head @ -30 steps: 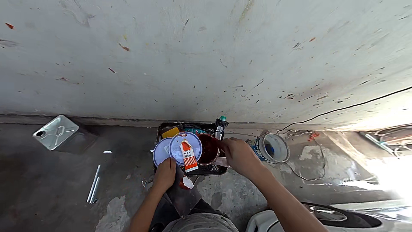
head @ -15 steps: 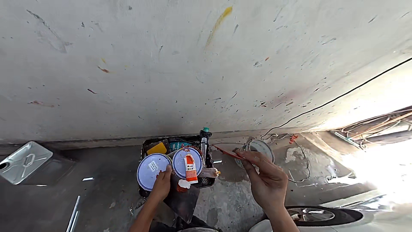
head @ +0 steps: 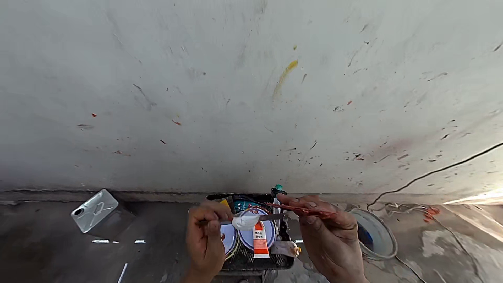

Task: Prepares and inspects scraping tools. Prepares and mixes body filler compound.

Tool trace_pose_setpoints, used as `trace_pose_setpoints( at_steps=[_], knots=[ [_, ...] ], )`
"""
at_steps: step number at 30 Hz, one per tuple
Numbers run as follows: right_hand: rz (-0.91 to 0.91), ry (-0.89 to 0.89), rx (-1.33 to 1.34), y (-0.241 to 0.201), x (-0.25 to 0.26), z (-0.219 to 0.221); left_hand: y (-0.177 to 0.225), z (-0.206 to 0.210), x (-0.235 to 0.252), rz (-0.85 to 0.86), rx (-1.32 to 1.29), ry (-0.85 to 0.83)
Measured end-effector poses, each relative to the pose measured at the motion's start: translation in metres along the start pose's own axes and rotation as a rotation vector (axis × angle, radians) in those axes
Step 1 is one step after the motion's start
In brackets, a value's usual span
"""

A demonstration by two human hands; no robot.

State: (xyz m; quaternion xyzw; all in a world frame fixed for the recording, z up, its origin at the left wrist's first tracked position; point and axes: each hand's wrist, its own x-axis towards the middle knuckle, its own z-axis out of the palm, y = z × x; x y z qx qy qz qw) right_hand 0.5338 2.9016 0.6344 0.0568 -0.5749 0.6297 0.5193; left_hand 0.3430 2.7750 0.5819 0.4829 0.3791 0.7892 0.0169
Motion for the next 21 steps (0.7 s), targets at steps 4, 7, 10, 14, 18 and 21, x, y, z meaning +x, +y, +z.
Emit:
trace_pose_setpoints(
  at_steps=[4, 7, 10, 14, 18, 21],
  knots=[
    [-0.065, -0.040, -0.030, -0.006, 0.017, -0.003, 0.022, -0.017, 0.021, 0.271, 0.214, -0.064],
    [-0.048, -0.036, -0.094, -0.005, 0.020, -0.005, 0.016, -0.029, 0.030, 0.243, 0.338, -0.076],
    [-0.036, -0.091, -0.042, -0.004, 0.026, -0.003, 0.020, -0.021, 0.038, 0.160, 0.314, -0.019],
    [-0.066, -0.061, -0.193, -0.001, 0.019, 0.012, 0.017, -0.012, 0.031, -0.022, 0.421, 0.005],
    [-0.199, -0.221, -0.578, 0.000, 0.019, 0.011, 0.022, -0.011, 0.038, 0.062, 0.582, -0.003],
    [-0.254, -0.343, -0.956, -0.006, 0.023, 0.006, 0.025, -0.013, 0.041, 0.192, 0.651, -0.049]
  ],
)
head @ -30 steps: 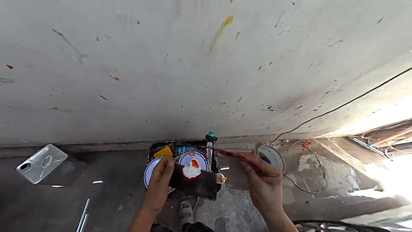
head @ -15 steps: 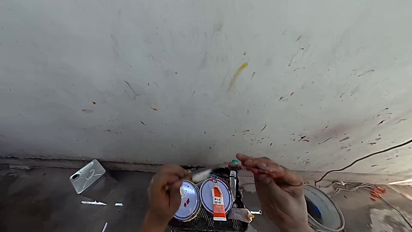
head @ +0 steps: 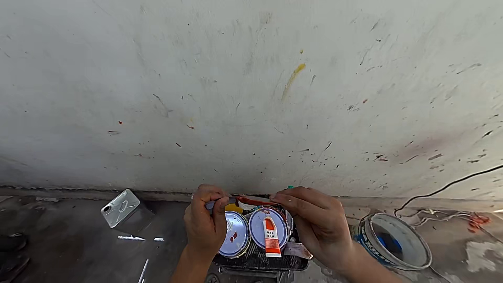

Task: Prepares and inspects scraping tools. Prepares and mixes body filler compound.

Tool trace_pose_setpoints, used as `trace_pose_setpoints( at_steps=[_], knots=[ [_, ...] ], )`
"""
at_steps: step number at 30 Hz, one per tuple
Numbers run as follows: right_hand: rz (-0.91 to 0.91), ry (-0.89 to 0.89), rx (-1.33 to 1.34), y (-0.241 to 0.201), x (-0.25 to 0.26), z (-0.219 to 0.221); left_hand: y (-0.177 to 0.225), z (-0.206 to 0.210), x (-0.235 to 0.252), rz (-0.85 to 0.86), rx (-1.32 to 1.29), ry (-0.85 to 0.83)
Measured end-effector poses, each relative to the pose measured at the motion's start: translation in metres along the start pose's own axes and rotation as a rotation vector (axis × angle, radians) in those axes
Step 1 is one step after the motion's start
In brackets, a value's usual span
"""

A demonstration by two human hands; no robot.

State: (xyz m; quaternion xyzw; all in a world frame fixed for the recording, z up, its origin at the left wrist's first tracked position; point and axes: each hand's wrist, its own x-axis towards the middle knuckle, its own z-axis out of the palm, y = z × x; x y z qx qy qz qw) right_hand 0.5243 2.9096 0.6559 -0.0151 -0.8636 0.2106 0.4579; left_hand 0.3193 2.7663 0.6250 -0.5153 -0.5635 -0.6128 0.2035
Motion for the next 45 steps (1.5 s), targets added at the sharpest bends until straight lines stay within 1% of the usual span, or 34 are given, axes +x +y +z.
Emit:
trace_pose_setpoints(
  at_steps=[2, 4, 5, 6, 7, 9, 12, 13, 14, 16, 17, 19, 21, 23, 25, 27, 29, 32, 34, 36, 39, 42, 45],
  knots=[
    [-0.020, -0.100, -0.289, -0.002, 0.004, -0.006, -0.001, 0.001, -0.003, 0.087, -0.010, -0.013],
    [0.003, -0.193, -0.525, -0.005, 0.006, -0.009, -0.005, 0.003, -0.013, 0.165, -0.055, -0.039],
    [0.038, -0.203, -0.583, -0.004, 0.005, -0.009, -0.007, 0.006, -0.019, 0.185, -0.094, -0.047],
    [0.086, -0.177, -0.597, -0.001, 0.001, -0.009, -0.010, 0.009, -0.026, 0.167, -0.138, -0.044],
    [0.146, -0.120, -0.574, 0.006, -0.005, -0.009, -0.013, 0.014, -0.035, 0.097, -0.178, -0.034],
    [0.325, 0.016, -0.441, 0.022, -0.024, -0.011, -0.023, 0.022, -0.056, -0.181, -0.238, -0.067],
    [0.681, 0.157, -0.136, 0.042, -0.062, -0.012, -0.057, 0.033, -0.100, -0.700, -0.403, -0.252],
    [0.804, 0.197, -0.042, 0.045, -0.079, -0.010, -0.068, 0.037, -0.121, -0.834, -0.405, -0.309],
    [0.931, 0.227, 0.055, 0.047, -0.096, -0.009, -0.076, 0.040, -0.141, -0.928, -0.376, -0.367],
    [1.181, 0.302, 0.252, 0.050, -0.130, -0.008, -0.084, 0.047, -0.172, -1.054, -0.274, -0.501],
    [1.273, 0.342, 0.331, 0.050, -0.146, -0.008, -0.086, 0.050, -0.184, -1.094, -0.183, -0.602],
    [1.415, 0.403, 0.422, 0.051, -0.170, -0.009, -0.087, 0.054, -0.200, -1.163, -0.054, -0.889],
    [1.486, 0.415, 0.449, 0.052, -0.185, -0.012, -0.084, 0.061, -0.210, -1.190, -0.003, -1.130],
    [1.507, 0.406, 0.446, 0.056, -0.192, -0.013, -0.080, 0.069, -0.220, -1.191, 0.038, -1.271],
    [1.497, 0.368, 0.393, 0.062, -0.192, -0.012, -0.076, 0.078, -0.224, -1.205, 0.074, -1.359],
    [1.440, 0.284, 0.303, 0.069, -0.189, -0.010, -0.073, 0.086, -0.230, -1.209, 0.118, -1.356],
    [1.348, 0.160, 0.175, 0.076, -0.183, -0.005, -0.072, 0.091, -0.234, -1.207, 0.155, -1.334],
    [1.189, -0.032, -0.016, 0.087, -0.173, 0.003, -0.068, 0.095, -0.227, -1.199, 0.205, -1.305],
    [1.104, -0.158, -0.122, 0.098, -0.166, 0.009, -0.068, 0.090, -0.218, -1.177, 0.230, -1.281],
    [1.035, -0.352, -0.225, 0.109, -0.156, 0.014, -0.071, 0.074, -0.212, -1.150, 0.253, -1.249],
    [0.965, -0.680, -0.328, 0.117, -0.141, 0.036, -0.077, 0.034, -0.207, -1.152, 0.267, -1.149],
    [0.948, -0.942, -0.373, 0.119, -0.131, 0.070, -0.088, -0.008, -0.214, -1.134, 0.277, -1.016],
    [0.905, -1.156, -0.442, 0.124, -0.132, 0.113, -0.090, -0.037, -0.215, -1.156, 0.334, -0.947]
  ],
)
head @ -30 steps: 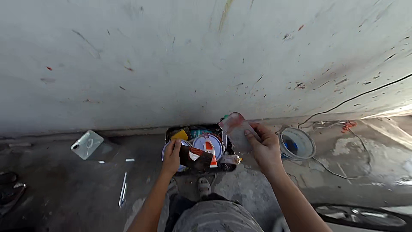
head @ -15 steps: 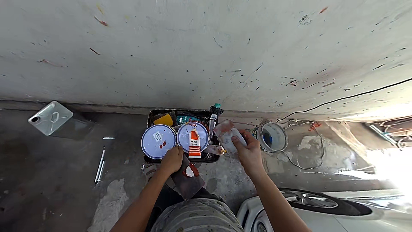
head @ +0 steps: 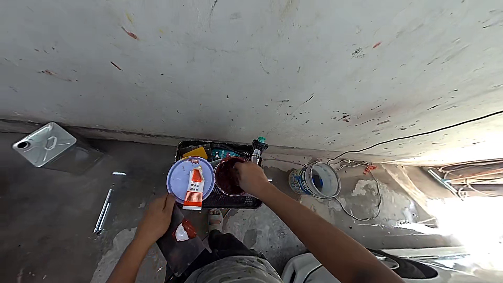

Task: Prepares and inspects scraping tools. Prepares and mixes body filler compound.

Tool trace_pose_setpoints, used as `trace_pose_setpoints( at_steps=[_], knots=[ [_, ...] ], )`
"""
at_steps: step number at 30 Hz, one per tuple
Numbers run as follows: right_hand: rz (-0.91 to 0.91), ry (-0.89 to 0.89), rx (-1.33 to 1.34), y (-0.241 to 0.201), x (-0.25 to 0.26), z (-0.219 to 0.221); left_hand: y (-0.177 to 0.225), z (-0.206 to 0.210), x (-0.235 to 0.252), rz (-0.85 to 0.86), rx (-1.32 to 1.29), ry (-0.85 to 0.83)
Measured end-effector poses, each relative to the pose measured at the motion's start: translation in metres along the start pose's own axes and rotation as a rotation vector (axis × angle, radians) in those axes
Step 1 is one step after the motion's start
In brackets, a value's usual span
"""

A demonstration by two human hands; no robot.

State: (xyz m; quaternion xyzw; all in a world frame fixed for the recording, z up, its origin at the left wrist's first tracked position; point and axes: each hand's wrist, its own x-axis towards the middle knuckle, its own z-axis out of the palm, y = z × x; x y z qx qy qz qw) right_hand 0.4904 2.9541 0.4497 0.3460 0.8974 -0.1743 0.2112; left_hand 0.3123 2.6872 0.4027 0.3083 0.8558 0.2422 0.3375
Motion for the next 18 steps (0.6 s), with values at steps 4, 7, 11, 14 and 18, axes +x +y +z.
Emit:
trace_pose_setpoints(
  at_steps=[4, 7, 11, 14, 18],
  knots=[
    [0.045, -0.170, -0.128, -0.029, 0.036, 0.023, -0.007, -0.011, -0.010, -0.013, -0.017, 0.039],
    [0.065, -0.236, -0.085, -0.027, 0.058, 0.045, -0.003, -0.008, -0.011, -0.001, -0.067, 0.042],
    [0.065, -0.199, -0.078, -0.022, 0.053, 0.036, 0.007, -0.003, -0.005, 0.006, -0.085, -0.027],
    [0.068, -0.107, -0.115, -0.022, 0.021, 0.003, 0.019, 0.000, 0.000, 0.010, -0.054, -0.089],
    [0.073, 0.130, -0.097, -0.005, -0.033, -0.037, 0.034, 0.016, 0.015, 0.004, 0.015, -0.167]
  ],
)
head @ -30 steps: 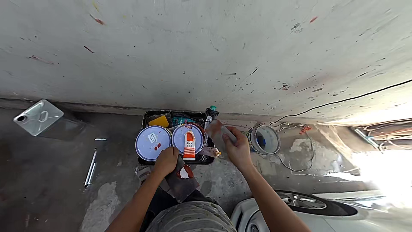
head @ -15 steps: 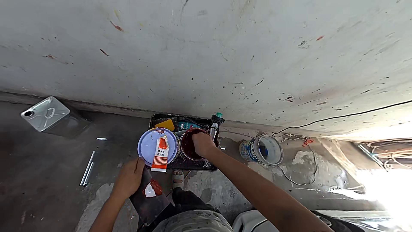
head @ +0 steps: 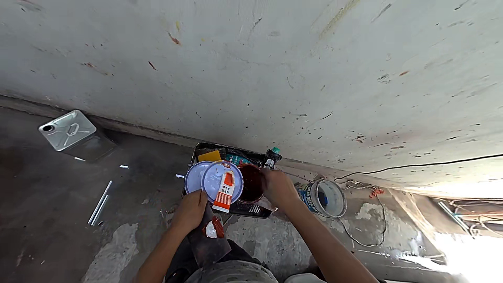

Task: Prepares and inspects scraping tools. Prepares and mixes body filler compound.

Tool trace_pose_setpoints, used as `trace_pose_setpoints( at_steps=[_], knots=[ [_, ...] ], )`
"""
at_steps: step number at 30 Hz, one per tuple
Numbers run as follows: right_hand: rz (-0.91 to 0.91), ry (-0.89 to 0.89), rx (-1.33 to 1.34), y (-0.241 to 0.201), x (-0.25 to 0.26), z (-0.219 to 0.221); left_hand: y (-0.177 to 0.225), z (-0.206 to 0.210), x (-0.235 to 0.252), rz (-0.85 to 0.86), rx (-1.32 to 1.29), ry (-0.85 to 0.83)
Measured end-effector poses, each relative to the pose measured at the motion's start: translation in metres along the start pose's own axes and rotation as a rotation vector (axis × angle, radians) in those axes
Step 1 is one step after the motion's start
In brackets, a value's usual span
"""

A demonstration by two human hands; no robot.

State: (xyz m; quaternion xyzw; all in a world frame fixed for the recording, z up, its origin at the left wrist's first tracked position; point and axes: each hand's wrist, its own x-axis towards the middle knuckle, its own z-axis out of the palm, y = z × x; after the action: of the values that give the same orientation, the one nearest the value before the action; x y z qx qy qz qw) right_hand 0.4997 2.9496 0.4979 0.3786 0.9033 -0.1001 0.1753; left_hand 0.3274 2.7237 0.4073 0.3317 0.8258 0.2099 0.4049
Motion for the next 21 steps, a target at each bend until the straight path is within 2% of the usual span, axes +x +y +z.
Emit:
trace_pose_setpoints(
  at_steps=[2, 7, 11, 16, 19, 21],
  knots=[
    [-0.007, 0.196, 0.013, 0.017, -0.031, -0.016, 0.012, 0.010, 0.010, -0.001, 0.017, -0.044],
    [-0.119, 0.852, 0.138, 0.055, -0.096, -0.034, 0.043, 0.045, 0.034, 0.088, 0.061, -0.140],
    [-0.194, 1.122, 0.495, 0.070, -0.118, -0.039, 0.052, 0.068, 0.048, 0.065, 0.031, -0.146],
    [-0.232, 1.241, 1.091, 0.061, -0.115, -0.028, 0.040, 0.062, 0.044, -0.021, -0.094, -0.111],
    [-0.248, 1.177, 1.362, 0.052, -0.112, -0.026, 0.048, 0.036, 0.022, 0.039, -0.519, -0.010],
    [-0.291, 1.088, 1.458, 0.048, -0.110, -0.027, 0.069, 0.010, -0.004, 0.230, -0.857, -0.001]
  ],
)
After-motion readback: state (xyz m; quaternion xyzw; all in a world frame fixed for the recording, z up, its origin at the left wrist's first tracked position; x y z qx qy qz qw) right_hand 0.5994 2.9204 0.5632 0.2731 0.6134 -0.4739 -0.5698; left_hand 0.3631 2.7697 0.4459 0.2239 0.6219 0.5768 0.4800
